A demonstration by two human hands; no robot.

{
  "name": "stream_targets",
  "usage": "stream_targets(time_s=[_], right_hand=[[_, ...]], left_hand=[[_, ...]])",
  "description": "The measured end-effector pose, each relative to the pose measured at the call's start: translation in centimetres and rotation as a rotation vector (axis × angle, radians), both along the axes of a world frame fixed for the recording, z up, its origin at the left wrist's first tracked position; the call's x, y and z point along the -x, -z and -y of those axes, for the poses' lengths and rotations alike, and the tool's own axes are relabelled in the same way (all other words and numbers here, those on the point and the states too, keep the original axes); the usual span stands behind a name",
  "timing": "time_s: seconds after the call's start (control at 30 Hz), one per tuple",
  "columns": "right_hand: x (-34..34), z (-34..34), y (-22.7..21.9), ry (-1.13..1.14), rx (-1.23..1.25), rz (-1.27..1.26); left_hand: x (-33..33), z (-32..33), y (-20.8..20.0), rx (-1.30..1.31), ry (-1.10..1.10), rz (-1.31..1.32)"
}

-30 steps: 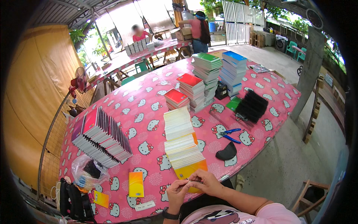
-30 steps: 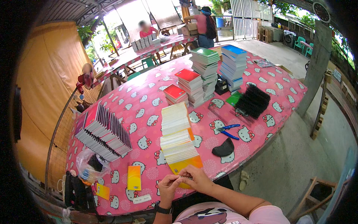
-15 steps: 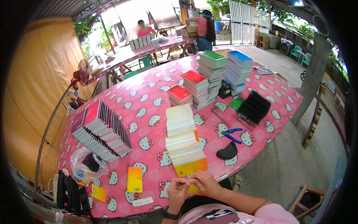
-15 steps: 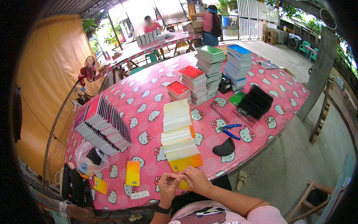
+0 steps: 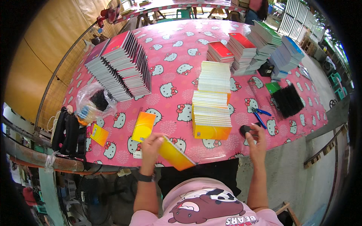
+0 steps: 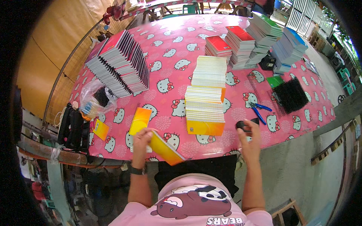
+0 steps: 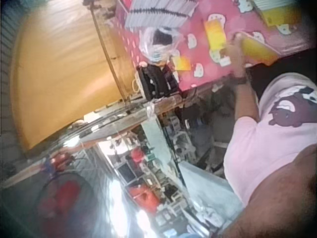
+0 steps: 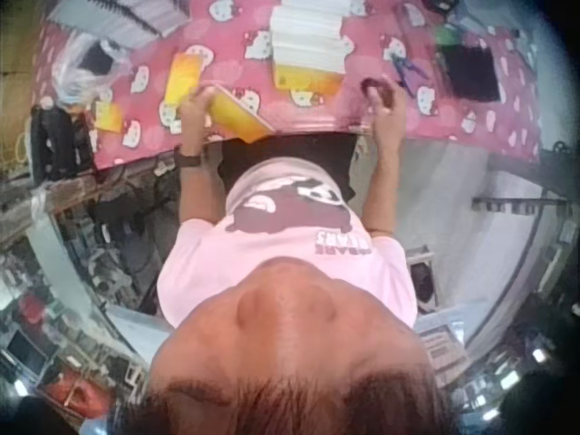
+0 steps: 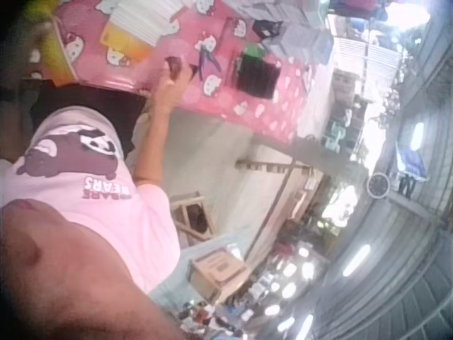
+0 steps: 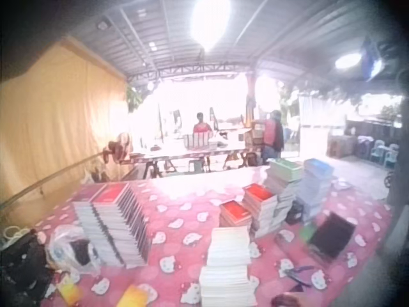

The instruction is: The person binds notebooks by manually inserting a spiral coil into the pre-punched holes of notebook covers and paper stacks, then using a small tool to trim or secure the ends of the coil.

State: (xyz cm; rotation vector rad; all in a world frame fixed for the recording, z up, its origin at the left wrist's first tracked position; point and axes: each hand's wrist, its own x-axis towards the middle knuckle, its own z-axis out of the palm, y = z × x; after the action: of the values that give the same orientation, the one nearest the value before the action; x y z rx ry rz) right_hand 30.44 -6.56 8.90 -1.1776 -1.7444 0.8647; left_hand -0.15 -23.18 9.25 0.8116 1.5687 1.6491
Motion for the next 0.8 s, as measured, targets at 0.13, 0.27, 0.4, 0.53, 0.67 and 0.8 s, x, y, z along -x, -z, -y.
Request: stream_targets(time_s=[0.13,0.27,0.4,0.53,0.67,0.8], right_hand=[[-2.9,-1.3,1.5,-0.006,0.088,-0.051],[-1.0,-0.4,0.8,-0.112,0.062,0.034],[0.7,0.4,0.6,-0.260,-0.119,0.107],[2.1,-0.6,1.1,-0.254,-0.377,0.256],[5.1,-2.5,3.0,-0.214,-0.599,0.348],[6.1,-3.5,3.3,-0.214,-0.628,0.322]], left_hand=[[7.4,-1.6,-0.6,0.153,0.036,-0.599],[10.3,-5.9,-1.3,0.371,0.327,-0.910],[10.5,-7.6,2.3,0.288,0.200,-1.387],[7.2,-7.8,3.7,0.075,-0.018,-1.350],[1.4,-9.0,1.9,-0.119,0.019,-1.223],[-3.8,-9.0,1.1,-0.180,0.102,-1.169]])
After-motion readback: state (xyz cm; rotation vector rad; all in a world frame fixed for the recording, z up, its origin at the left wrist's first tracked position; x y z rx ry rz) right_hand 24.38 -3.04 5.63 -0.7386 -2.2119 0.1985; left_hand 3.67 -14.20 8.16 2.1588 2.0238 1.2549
